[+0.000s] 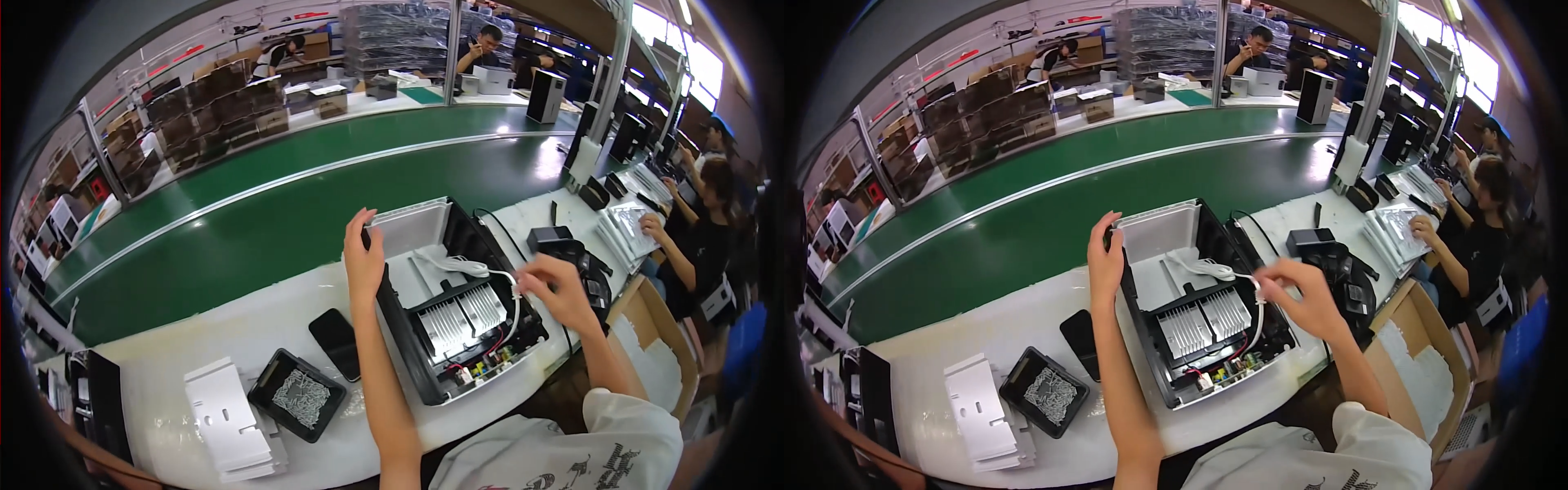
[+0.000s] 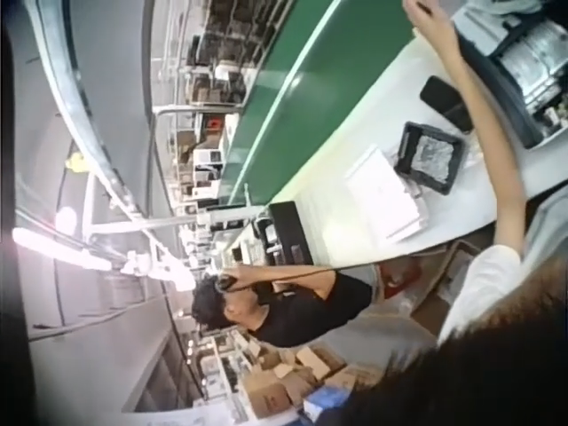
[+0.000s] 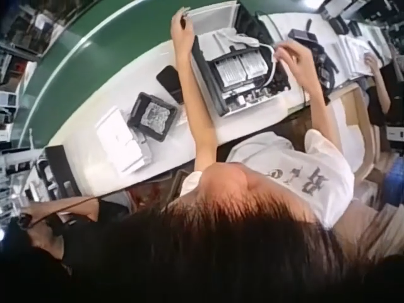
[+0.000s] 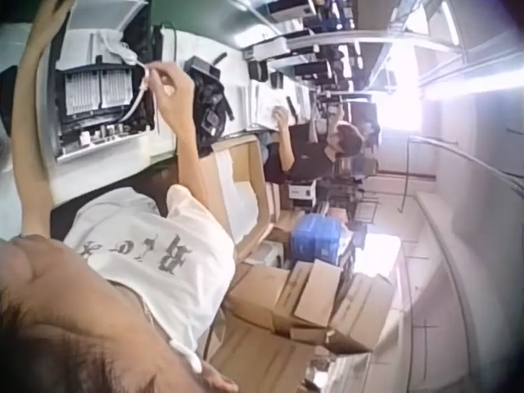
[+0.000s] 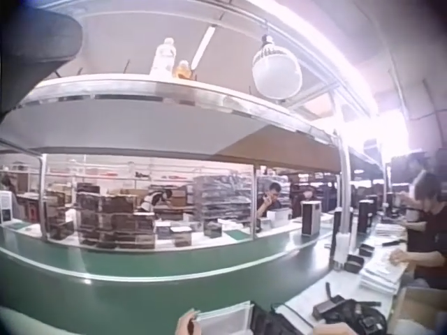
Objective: Assembling internal components into an electronic device housing using an electric screwdriver.
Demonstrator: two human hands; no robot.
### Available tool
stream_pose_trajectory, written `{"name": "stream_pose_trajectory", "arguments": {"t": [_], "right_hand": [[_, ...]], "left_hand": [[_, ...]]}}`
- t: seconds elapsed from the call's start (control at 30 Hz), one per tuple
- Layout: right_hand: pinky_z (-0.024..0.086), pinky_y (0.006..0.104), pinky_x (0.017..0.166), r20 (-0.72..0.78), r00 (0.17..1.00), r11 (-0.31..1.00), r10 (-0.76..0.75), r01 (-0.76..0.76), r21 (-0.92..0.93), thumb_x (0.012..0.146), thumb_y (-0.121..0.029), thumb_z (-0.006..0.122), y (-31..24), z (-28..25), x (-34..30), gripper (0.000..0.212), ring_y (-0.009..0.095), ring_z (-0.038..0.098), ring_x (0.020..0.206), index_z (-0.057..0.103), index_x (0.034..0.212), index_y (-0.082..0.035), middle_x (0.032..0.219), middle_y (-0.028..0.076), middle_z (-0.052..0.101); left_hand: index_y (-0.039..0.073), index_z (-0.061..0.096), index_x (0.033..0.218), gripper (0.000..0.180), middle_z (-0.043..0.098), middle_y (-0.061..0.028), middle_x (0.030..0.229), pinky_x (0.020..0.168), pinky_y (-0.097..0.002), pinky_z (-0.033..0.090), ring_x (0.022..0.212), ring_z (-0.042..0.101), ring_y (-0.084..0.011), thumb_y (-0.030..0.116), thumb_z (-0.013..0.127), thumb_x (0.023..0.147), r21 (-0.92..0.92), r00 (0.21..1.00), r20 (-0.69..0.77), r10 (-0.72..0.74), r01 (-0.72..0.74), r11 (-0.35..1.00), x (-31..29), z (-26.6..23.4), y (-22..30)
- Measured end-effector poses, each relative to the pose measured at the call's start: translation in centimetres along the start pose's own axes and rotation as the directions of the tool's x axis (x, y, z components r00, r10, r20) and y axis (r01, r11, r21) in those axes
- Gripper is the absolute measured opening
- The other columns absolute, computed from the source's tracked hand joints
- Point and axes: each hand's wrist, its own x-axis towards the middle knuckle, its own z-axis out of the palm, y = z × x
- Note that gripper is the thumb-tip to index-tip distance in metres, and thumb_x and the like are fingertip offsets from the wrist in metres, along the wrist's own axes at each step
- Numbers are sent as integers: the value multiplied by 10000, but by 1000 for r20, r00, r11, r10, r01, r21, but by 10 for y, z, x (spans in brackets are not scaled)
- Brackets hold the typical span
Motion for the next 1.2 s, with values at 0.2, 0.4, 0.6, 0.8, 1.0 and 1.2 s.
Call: {"name": "stream_pose_trajectory", "arguments": {"t": [0.2,0.4,0.6,0.8,1.0,1.2], "right_hand": [[453,329,660,211,970,778,-120,225,-587,865,-134,709,2,4,19,202,205,556,731,671,1037,-35,780,57,539],[466,213,644,224,962,978,155,-181,100,847,-25,653,13,1,17,231,78,586,639,656,1072,26,724,4,624],[531,319,903,303,947,602,111,-306,738,863,-66,698,5,10,6,335,204,671,1000,580,1166,14,1080,120,671],[476,397,1051,84,966,147,-245,-48,988,880,18,627,24,6,16,208,316,589,1236,641,1087,12,1063,142,673],[489,369,970,-44,979,725,-200,177,666,860,151,460,-2,-25,-1,324,301,550,1299,722,1015,40,1149,146,717],[428,458,1070,-244,831,854,-500,520,20,790,110,540,16,-45,-25,361,405,519,1308,749,1047,-34,1228,150,689]], "left_hand": [[29,628,1171,262,577,-160,1325,1051,-373,413,1229,550,-335,173,558,964,337,991,61,118,-132,932,-15,10,35],[-4,632,972,216,671,-181,1058,819,-406,493,946,635,-356,195,550,963,362,913,401,71,-229,904,-30,27,120],[-7,631,851,270,643,-164,677,576,-393,470,584,610,-338,239,585,949,398,774,632,-44,-275,875,-56,47,178],[25,583,1088,210,690,-130,720,608,-320,521,625,679,-224,165,641,942,344,841,532,-94,-113,932,-67,54,192],[73,199,1490,722,692,-157,1033,746,-359,560,842,702,-257,82,652,928,76,739,668,-87,49,996,-89,89,200],[6,241,1394,598,651,-166,1063,943,-379,510,1045,665,-274,68,631,945,65,487,856,-173,231,971,-119,106,185]]}}
